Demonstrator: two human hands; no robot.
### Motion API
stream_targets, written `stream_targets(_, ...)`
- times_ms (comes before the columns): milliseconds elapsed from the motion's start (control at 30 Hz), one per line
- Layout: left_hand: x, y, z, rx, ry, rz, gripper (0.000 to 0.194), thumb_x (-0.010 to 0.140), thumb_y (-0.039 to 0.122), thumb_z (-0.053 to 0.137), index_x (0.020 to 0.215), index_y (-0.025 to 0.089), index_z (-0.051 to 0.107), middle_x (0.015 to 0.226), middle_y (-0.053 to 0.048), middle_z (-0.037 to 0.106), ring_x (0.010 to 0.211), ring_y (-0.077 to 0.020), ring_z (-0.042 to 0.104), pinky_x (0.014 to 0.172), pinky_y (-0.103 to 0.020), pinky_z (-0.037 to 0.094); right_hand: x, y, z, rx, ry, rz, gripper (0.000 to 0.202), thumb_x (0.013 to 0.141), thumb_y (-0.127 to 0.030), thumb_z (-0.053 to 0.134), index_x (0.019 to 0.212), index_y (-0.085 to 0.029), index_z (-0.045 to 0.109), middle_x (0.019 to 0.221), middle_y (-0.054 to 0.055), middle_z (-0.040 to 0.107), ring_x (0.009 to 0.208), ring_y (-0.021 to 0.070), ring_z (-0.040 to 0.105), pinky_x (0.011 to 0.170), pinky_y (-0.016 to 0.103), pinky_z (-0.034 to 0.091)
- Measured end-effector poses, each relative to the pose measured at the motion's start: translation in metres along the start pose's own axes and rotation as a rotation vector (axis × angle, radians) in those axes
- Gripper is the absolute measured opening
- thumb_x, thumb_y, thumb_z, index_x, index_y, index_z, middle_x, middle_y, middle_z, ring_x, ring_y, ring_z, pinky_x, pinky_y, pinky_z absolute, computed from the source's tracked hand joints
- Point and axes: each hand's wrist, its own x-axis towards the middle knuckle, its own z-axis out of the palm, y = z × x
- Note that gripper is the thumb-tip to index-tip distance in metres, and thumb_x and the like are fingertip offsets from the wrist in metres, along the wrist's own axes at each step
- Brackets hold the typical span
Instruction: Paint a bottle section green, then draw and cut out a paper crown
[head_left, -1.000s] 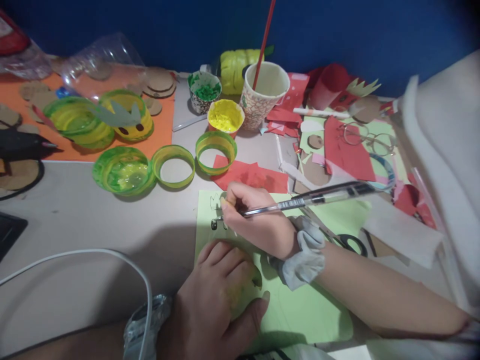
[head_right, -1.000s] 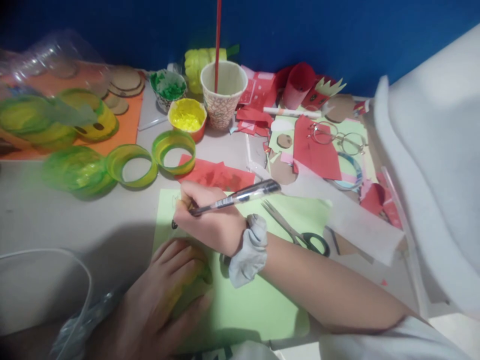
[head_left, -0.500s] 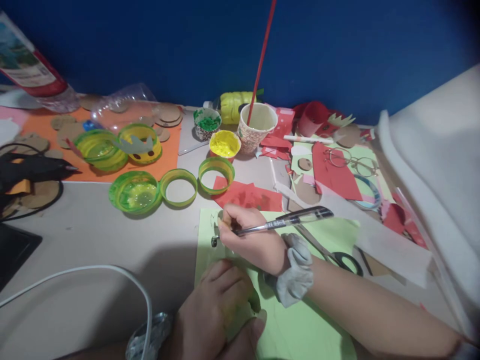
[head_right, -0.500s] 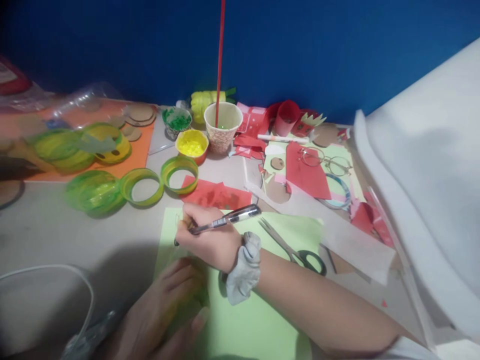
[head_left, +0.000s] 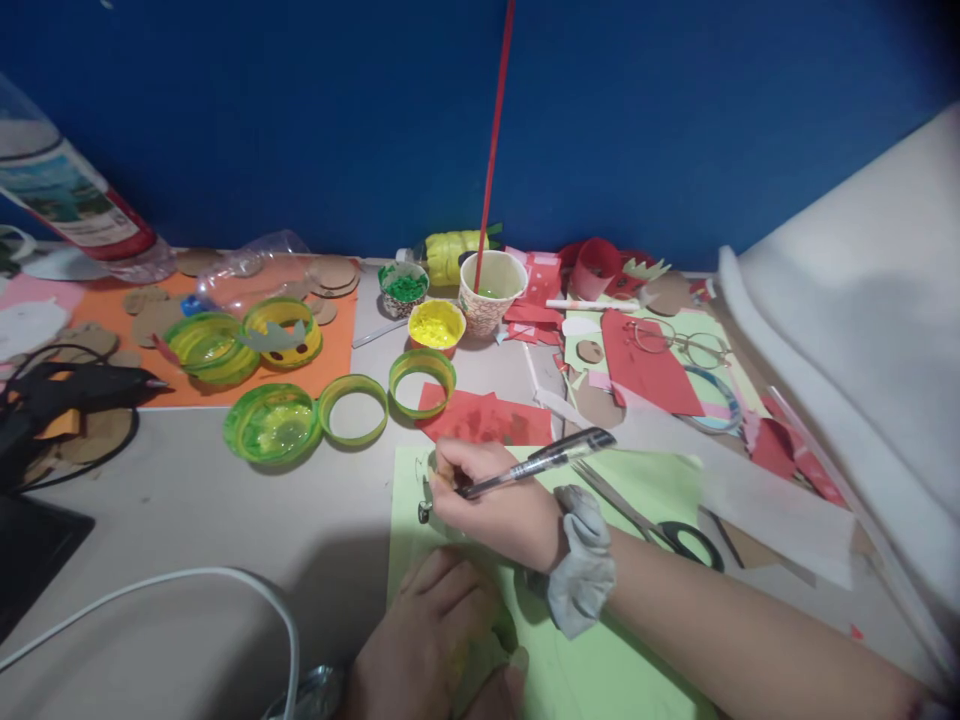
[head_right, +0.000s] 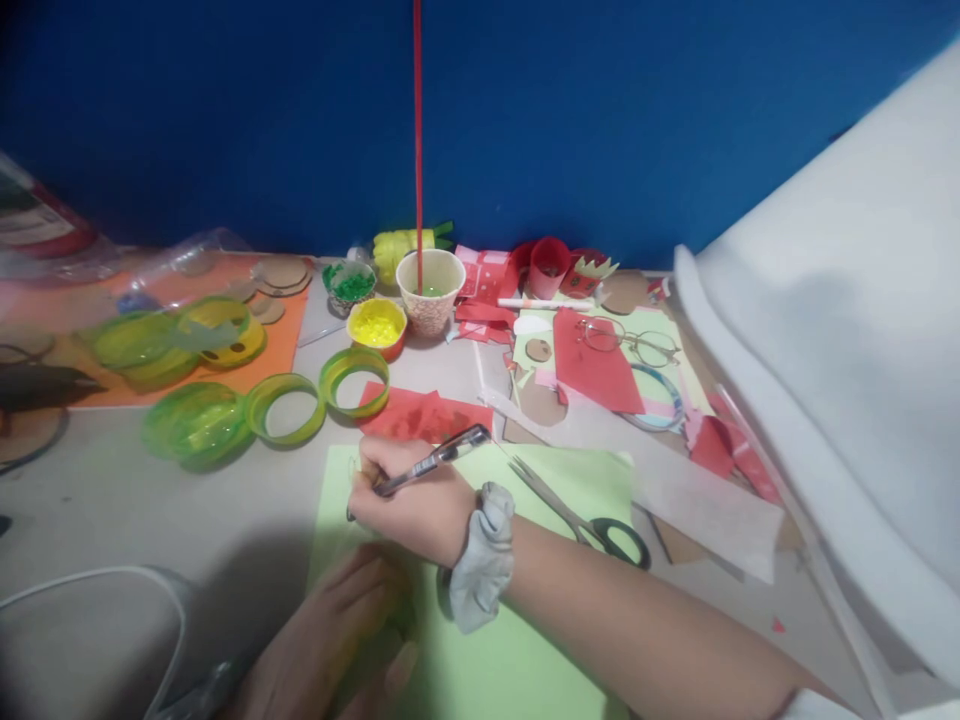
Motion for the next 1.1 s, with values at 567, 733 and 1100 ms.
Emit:
stream_targets(567,-0.002,-0.002,-0.001,0.002,-0.011,0.024,0.022,0.067,0.009,0.063,0.083,0.019,0.052,0.087,-0.002,0.064,0.083,-0.0185,0.058,0.077,-0.028,0.05,0.001,0.002,-0.001,0.024,-0.017,0.002,0.021,0.08,-0.018,0.051,0.065,-0.02,0.037,0.056,-0.008,0.038,0.052,0.007,0.038,0.05,0.019,0.03)
stream_targets(733,-0.001,0.005,-0.007,0.001,0.001,0.022,0.02,0.07,0.011,0.061,0.085,0.018,0.052,0.087,-0.003,0.064,0.086,-0.0193,0.059,0.078,-0.029,0.05,0.0,0.001,-0.002,0.008,-0.031,0.003,0.021,0.079,-0.018,0.052,0.065,-0.02,0.037,0.057,-0.008,0.038,0.053,0.007,0.038,0.05,0.019,0.03)
stream_targets(1100,0.001,0.003,-0.005,-0.048,0.005,-0.003,0.014,0.072,0.02,0.061,0.082,0.021,0.051,0.08,-0.002,0.061,0.081,-0.02,0.057,0.073,-0.031,0.048,-0.001,0.0,-0.003,0.016,-0.047,0.01,0.021,0.078,-0.019,0.052,0.065,-0.02,0.037,0.057,-0.008,0.038,0.054,0.0077,0.037,0.051,0.02,0.03)
